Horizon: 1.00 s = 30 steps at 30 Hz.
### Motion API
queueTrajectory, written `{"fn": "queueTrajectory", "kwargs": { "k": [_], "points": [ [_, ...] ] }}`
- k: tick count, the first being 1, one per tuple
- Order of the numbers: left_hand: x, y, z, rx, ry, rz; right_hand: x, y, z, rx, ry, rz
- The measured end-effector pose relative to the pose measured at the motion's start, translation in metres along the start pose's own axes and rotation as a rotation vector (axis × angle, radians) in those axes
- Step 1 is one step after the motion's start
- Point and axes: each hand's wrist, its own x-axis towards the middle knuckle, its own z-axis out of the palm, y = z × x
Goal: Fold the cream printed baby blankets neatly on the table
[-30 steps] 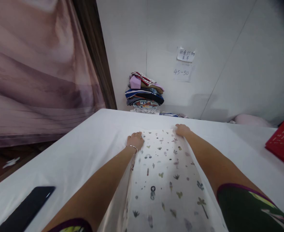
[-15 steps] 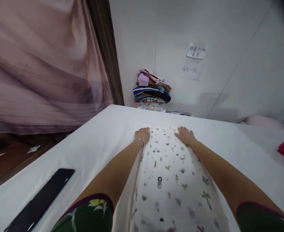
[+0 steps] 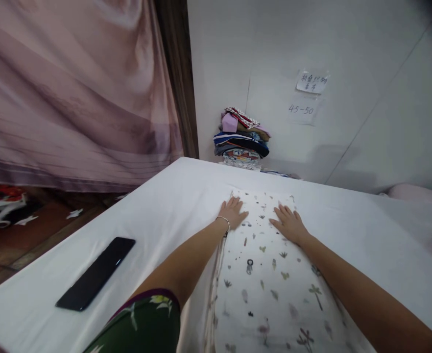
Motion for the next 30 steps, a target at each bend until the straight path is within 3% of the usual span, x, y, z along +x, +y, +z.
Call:
{"fn": "queueTrajectory", "kwargs": {
  "k": [4, 6, 11, 16, 21, 25, 30],
  "points": [
    [-0.001, -0.004, -0.011, -0.086, -0.025, -0.027, -0.007, -0.006, -0.017, 0.014, -0.059, 0.018],
    [-0.009, -0.009, -0.019, -0.15, 0.026, -0.061, -0.023, -0.013, -0.026, 0.037, -0.074, 0.025],
    [-0.064, -0.021, -0.026, -0.235, 0.231, -0.218, -0.094, -0.046, -0.032, 0.087, -0.082, -0.148],
    [-0.115, -0.005, -0.011, -0.263, 0.234, -0.264, -0.156, -0.087, -0.032, 0.182, -0.138, -0.29],
    [-0.116, 0.013, -0.005, -0.324, 0.229, -0.374, -0.193, -0.115, -0.041, 0.246, -0.179, -0.452],
    [-0.107, 0.016, -0.006, -0.327, 0.218, -0.473, -0.207, -0.115, -0.039, 0.228, -0.054, -0.478],
    [-0.11, 0.015, -0.006, -0.316, 0.23, -0.541, -0.203, -0.087, -0.027, 0.149, 0.22, -0.374]
  ]
}}
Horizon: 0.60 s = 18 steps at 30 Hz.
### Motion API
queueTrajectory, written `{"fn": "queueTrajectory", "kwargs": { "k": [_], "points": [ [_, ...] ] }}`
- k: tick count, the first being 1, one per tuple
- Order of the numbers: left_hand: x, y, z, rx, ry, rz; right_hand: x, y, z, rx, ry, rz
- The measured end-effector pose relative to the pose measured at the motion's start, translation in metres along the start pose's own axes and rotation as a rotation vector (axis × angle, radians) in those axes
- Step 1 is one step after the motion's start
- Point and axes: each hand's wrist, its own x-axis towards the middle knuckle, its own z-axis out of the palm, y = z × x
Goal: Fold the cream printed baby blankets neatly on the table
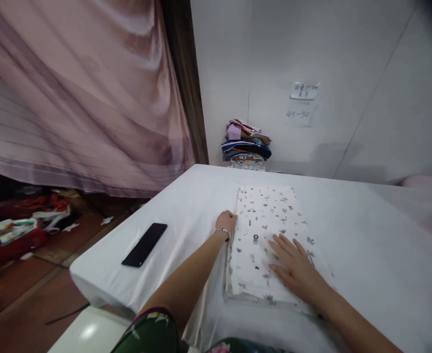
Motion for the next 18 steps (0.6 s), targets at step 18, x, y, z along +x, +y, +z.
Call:
{"fn": "queueTrajectory", "kwargs": {
  "k": [18],
  "points": [
    [0.038, 0.023, 0.012, 0.136, 0.058, -0.023, -0.008, 0.046, 0.045, -0.108, 0.115, 0.106]
  ]
}}
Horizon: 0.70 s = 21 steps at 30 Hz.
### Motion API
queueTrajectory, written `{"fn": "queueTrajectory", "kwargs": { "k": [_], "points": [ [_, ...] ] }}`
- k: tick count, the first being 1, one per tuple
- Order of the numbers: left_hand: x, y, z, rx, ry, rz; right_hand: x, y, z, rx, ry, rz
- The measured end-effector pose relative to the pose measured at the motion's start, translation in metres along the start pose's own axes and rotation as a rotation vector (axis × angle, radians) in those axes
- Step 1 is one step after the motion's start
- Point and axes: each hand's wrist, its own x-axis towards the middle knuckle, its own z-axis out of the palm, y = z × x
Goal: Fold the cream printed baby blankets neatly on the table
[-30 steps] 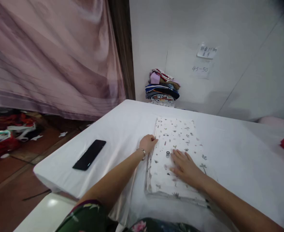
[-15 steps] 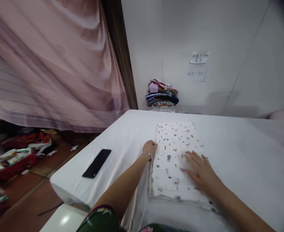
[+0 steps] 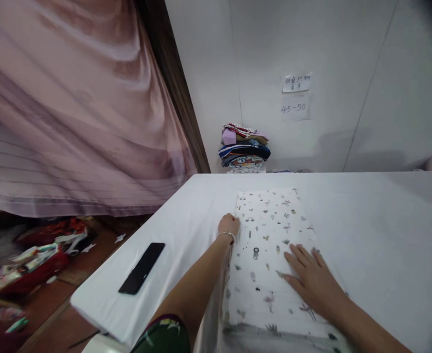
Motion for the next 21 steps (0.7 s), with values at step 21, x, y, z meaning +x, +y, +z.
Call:
{"fn": "queueTrajectory", "kwargs": {
  "k": [21],
  "points": [
    [0.03, 0.01, 0.006, -0.018, -0.024, 0.009, 0.005, 0.011, -0.014, -0.084, 0.025, 0.088]
  ]
}}
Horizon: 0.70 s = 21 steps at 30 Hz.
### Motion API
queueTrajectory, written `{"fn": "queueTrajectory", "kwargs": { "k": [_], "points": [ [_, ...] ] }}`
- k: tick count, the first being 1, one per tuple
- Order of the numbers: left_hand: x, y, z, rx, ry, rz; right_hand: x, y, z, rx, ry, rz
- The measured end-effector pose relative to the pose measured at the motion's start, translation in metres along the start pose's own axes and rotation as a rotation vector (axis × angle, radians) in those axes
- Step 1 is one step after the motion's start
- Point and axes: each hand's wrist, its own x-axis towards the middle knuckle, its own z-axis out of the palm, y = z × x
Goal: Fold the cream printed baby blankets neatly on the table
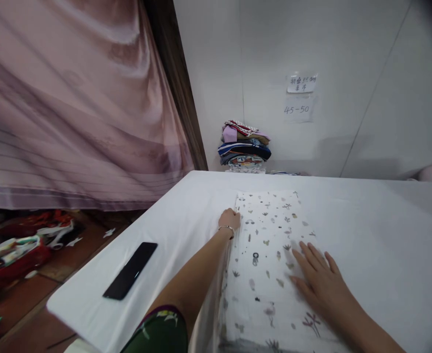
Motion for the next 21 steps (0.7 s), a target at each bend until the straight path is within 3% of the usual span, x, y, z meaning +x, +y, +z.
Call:
{"fn": "queueTrajectory", "kwargs": {
  "k": [9, 21],
  "points": [
    [0.018, 0.008, 0.002, 0.037, 0.01, 0.017, -0.005, 0.016, 0.021, -0.005, -0.086, 0.048],
    [0.039, 0.017, 0.006, 0.082, 0.029, 0.043, -0.006, 0.016, 0.024, 0.007, -0.086, 0.042]
  ]
}}
